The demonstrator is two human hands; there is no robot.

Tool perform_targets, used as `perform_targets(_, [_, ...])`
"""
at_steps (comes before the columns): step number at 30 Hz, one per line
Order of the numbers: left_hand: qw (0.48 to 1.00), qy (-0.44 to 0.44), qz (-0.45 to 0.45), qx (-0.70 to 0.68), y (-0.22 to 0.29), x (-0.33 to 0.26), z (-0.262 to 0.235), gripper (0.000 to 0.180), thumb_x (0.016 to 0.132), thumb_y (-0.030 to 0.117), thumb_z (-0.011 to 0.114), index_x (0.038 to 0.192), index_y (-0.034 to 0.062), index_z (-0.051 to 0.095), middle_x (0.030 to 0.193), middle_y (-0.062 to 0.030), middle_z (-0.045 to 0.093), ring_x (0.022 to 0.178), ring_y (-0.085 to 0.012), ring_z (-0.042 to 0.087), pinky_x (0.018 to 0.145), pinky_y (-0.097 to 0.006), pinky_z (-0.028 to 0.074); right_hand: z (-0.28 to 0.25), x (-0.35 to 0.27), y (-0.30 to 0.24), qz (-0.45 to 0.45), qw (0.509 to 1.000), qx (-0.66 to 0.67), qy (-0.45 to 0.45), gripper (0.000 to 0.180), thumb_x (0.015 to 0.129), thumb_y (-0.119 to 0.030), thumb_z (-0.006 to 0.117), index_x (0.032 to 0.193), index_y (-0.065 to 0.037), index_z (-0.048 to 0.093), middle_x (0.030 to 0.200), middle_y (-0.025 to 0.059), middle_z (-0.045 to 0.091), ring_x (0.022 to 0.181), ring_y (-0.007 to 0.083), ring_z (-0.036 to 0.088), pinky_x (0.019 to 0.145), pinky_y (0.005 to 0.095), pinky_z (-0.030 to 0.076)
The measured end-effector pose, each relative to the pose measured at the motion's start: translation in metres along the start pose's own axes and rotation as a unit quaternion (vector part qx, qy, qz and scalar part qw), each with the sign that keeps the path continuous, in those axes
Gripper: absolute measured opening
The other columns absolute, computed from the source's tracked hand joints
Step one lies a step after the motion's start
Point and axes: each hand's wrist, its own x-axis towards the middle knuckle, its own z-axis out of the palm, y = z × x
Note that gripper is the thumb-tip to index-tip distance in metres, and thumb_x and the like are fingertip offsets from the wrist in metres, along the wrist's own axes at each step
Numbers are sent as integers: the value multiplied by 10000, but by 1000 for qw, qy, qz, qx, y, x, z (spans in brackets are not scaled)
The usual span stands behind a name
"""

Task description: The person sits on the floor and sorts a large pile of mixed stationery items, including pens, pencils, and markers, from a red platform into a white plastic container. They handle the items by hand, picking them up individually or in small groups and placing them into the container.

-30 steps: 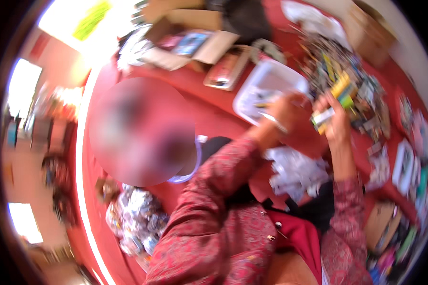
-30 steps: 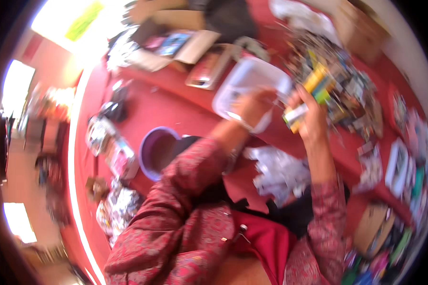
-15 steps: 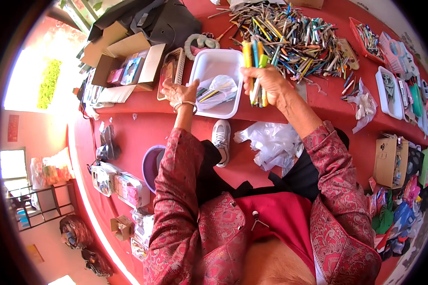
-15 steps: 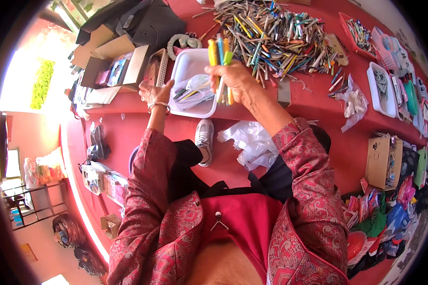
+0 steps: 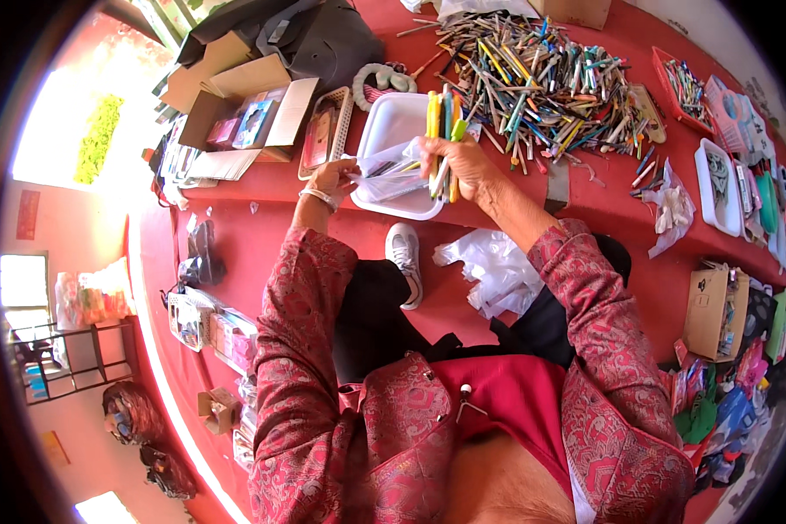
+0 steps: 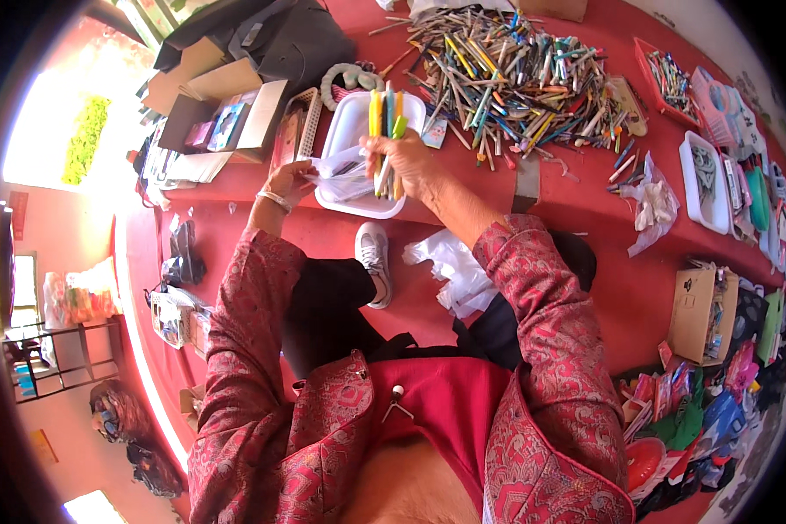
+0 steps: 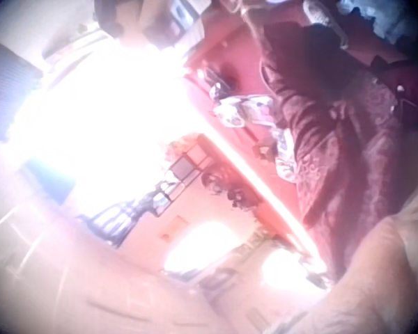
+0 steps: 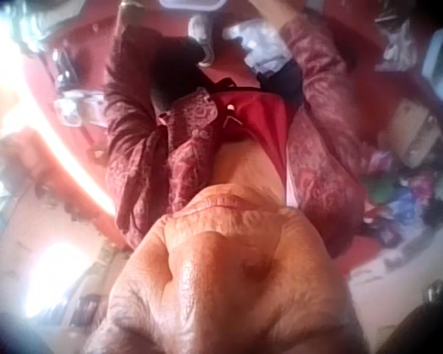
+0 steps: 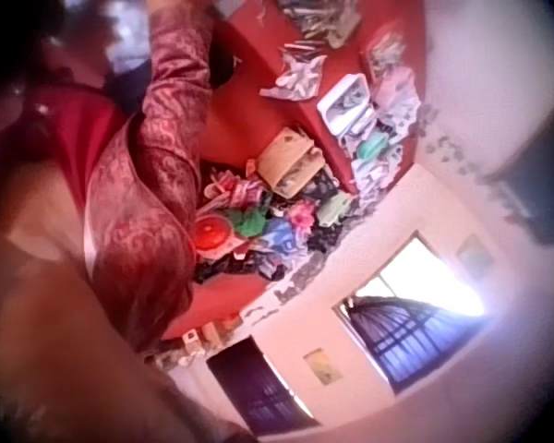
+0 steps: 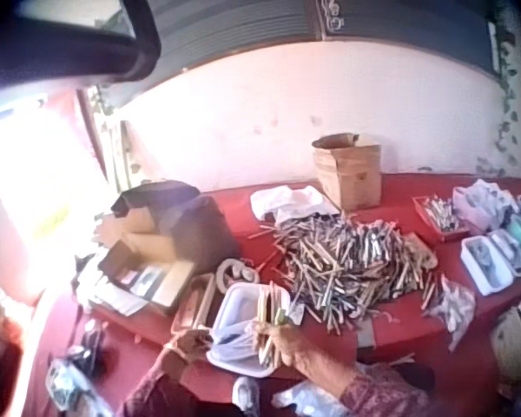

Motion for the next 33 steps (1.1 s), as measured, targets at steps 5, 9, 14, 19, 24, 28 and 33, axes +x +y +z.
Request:
perform_targets(5, [998, -61, -9, 7, 3, 1, 9, 198, 818, 174, 516, 882, -6, 568, 507, 18, 380, 528, -108, 425, 549, -256, 391, 13, 37, 3, -129, 990, -57, 12, 140, 723, -72, 650, 761, -46, 517, 584, 34, 539, 526, 134, 547, 500, 258, 458])
perform_targets(9, [997, -28, 37, 59, 4, 3, 15, 257, 840, 156, 457, 1041, 38, 563, 500, 29, 347, 436, -95, 352, 442, -221, 352, 52, 75, 21, -170, 981, -98, -1, 149, 678, -72, 676, 736, -46, 541, 608, 21, 554, 555, 110, 550, 514, 233, 445])
perform_targets(14, [992, 82, 42, 83, 5, 0, 20, 274, 847, 146, 426, 1091, 91, 541, 508, -3, 432, 403, -113, 431, 384, -242, 332, 36, 122, 76, -79, 990, -110, -43, 118, 648, -42, 659, 726, -17, 573, 639, 36, 567, 553, 119, 545, 504, 239, 441])
perform_targets(19, [992, 101, 43, 63, 6, -4, 19, 307, 854, 147, 410, 1151, 130, 485, 522, 26, 435, 459, -92, 460, 417, -222, 353, -4, 131, 106, -46, 957, -266, -110, 152, 623, -52, 664, 739, -22, 570, 636, -4, 539, 592, 103, 515, 562, 252, 425])
perform_targets(24, [988, 139, 55, 27, 6, -3, 19, 278, 862, 152, 420, 1110, 95, 532, 499, -1, 434, 396, -102, 440, 377, -228, 347, -37, 133, 92, -110, 743, -646, -136, 189, 623, -94, 618, 807, -81, 578, 692, 76, 593, 681, 224, 581, 637, 331, 444])
perform_targets(28, [987, 148, 58, 13, 7, -6, 21, 285, 862, 139, 421, 1119, 72, 524, 521, -10, 447, 396, -105, 440, 380, -225, 371, -31, 123, 86, -82, 581, -800, -123, 194, 657, -104, 597, 850, -106, 577, 768, 141, 606, 766, 324, 585, 684, 387, 456])
perform_targets(33, [988, 132, 80, 27, 9, -7, 23, 299, 855, 130, 421, 1129, 60, 517, 550, -21, 474, 417, -114, 457, 427, -233, 406, -26, 128, 98, -185, 426, -879, -108, 176, 698, -91, 561, 871, -61, 575, 783, 142, 609, 782, 287, 600, 671, 383, 468])
